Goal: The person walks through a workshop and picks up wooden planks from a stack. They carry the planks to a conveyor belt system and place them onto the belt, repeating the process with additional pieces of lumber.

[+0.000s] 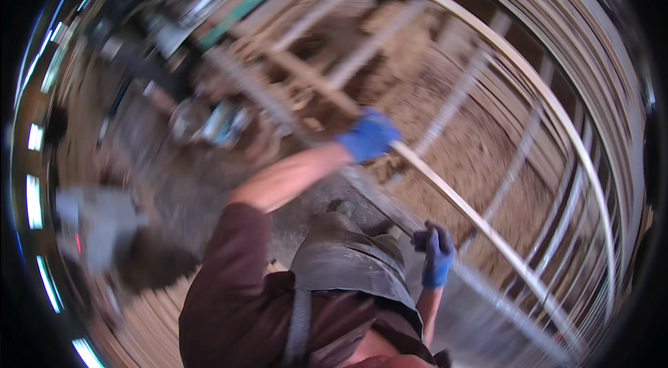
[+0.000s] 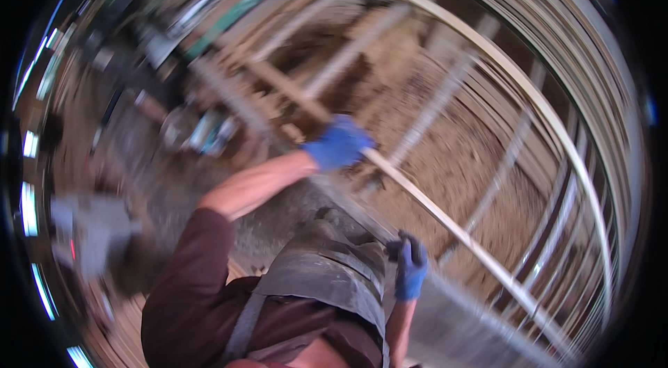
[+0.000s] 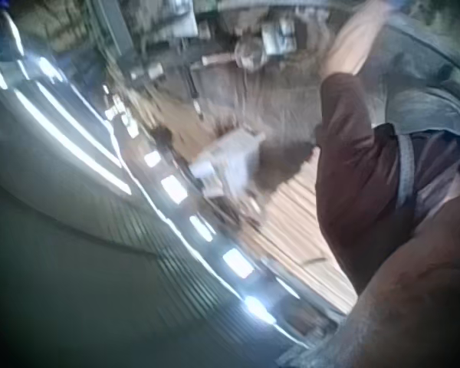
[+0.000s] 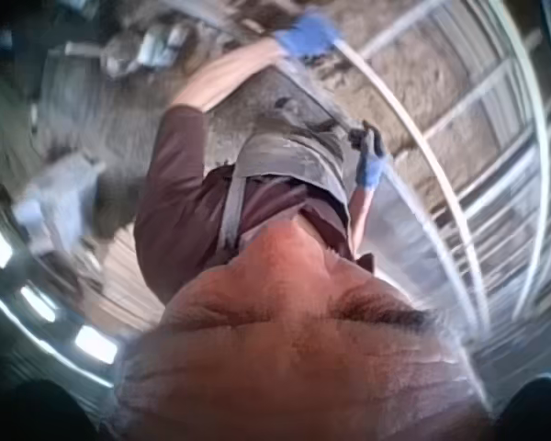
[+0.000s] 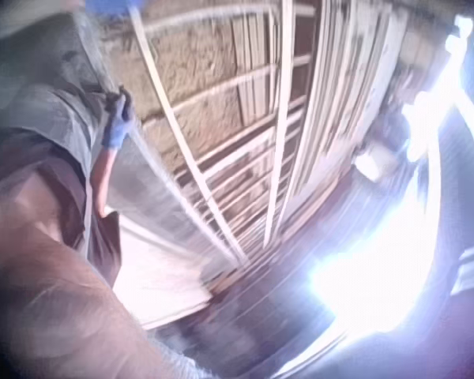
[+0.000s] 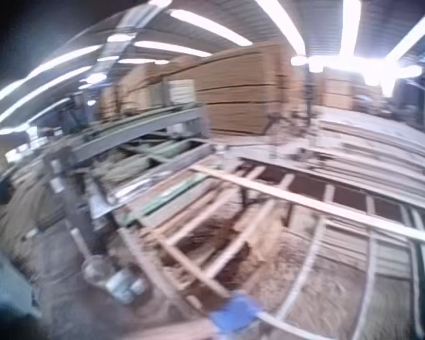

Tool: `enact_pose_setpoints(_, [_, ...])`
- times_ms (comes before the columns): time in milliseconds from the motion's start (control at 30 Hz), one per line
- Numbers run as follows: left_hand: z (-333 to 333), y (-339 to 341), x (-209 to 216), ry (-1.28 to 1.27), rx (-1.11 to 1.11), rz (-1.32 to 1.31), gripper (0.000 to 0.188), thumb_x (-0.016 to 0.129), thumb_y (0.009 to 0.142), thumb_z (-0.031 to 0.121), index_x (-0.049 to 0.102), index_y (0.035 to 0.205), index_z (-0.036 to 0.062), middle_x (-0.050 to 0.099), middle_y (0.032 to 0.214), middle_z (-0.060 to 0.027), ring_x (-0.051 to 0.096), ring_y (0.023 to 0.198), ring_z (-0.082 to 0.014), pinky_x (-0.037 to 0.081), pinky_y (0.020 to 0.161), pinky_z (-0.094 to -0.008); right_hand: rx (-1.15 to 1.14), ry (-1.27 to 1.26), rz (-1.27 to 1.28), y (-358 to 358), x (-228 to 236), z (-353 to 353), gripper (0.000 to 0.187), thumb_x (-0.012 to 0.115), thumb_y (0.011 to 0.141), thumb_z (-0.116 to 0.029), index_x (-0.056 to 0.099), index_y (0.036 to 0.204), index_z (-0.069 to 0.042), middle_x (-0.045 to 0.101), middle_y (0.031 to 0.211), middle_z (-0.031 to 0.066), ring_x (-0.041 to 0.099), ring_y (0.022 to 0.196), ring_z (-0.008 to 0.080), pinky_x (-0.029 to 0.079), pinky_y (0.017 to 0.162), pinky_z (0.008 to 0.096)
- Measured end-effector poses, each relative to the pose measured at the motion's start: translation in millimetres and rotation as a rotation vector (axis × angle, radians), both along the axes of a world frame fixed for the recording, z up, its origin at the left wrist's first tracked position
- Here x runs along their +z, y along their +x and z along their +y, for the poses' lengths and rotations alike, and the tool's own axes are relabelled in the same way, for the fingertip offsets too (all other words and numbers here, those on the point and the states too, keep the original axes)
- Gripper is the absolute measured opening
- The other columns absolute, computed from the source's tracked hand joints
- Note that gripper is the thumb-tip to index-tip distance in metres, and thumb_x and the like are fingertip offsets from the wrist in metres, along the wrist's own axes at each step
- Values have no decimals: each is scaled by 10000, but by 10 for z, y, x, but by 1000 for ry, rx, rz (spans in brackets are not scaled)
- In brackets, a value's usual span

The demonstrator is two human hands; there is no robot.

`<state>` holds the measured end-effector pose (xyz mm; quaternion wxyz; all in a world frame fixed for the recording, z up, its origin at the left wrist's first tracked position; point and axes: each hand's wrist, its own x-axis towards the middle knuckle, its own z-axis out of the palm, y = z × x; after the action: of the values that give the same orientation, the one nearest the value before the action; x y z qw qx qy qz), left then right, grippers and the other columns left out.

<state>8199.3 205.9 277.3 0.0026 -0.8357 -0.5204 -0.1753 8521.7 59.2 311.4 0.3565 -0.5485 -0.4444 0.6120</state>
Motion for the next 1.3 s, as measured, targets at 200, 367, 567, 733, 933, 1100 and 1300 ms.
enact_pose_setpoints(200, [-59,-112,-296,-23,221,251,182,693,837,206,623,697,113,585,588,-40,561,559,-201,484,547,-385,658,86,-188,-833,-658,-172,294,539,1031,-178,600,1237,22,717,903,132,691,765,173,552,659,267])
enact_pose_setpoints(367, [29,-176,-304,-202,129,412,193,689,811,284,610,769,113,534,579,-32,444,503,-184,328,505,-370,750,-92,-171,-1569,-368,63,273,527,1024,-150,603,1244,-6,722,909,92,670,762,138,522,657,265])
enact_pose_setpoints(567, [-1117,-1487,379,350,284,-577,373,747,837,303,609,1122,106,625,1024,-63,590,934,-242,434,932,-448,863,-83,-152,-2435,-620,65,276,553,1012,-142,609,1242,1,729,916,99,671,775,137,541,710,268])
enact_pose_setpoints(733, [-2861,-3183,-385,257,811,-888,208,730,901,113,693,1093,42,733,997,-101,717,916,-224,585,798,-311,1058,-11,-238,-3818,-1022,-139,272,553,999,-130,623,1220,14,737,922,108,679,769,136,548,700,271])
enact_pose_setpoints(933, [-4646,-5457,-2757,-204,1642,-1349,292,604,957,289,698,876,25,719,827,-150,693,739,-235,531,661,-372,1116,-81,-266,-5721,-1385,-734,250,540,1020,-132,614,1220,-2,716,925,88,675,810,127,543,717,267])
enact_pose_setpoints(1100, [-4073,-6897,-3478,-339,1559,-668,454,665,868,509,717,904,59,723,914,-184,696,860,-380,532,735,-488,1249,39,-530,-5644,-1682,-1104,247,567,1003,-146,634,1206,-23,718,967,112,695,845,169,555,758,301])
enact_pose_setpoints(1300, [-2993,-7521,-3795,-929,1172,-276,494,564,943,484,693,1209,87,675,1208,-213,633,1152,-387,503,966,-481,890,-57,-802,-5425,-1594,-1317,280,608,966,-238,660,1174,-58,701,1065,183,695,940,328,549,832,410])
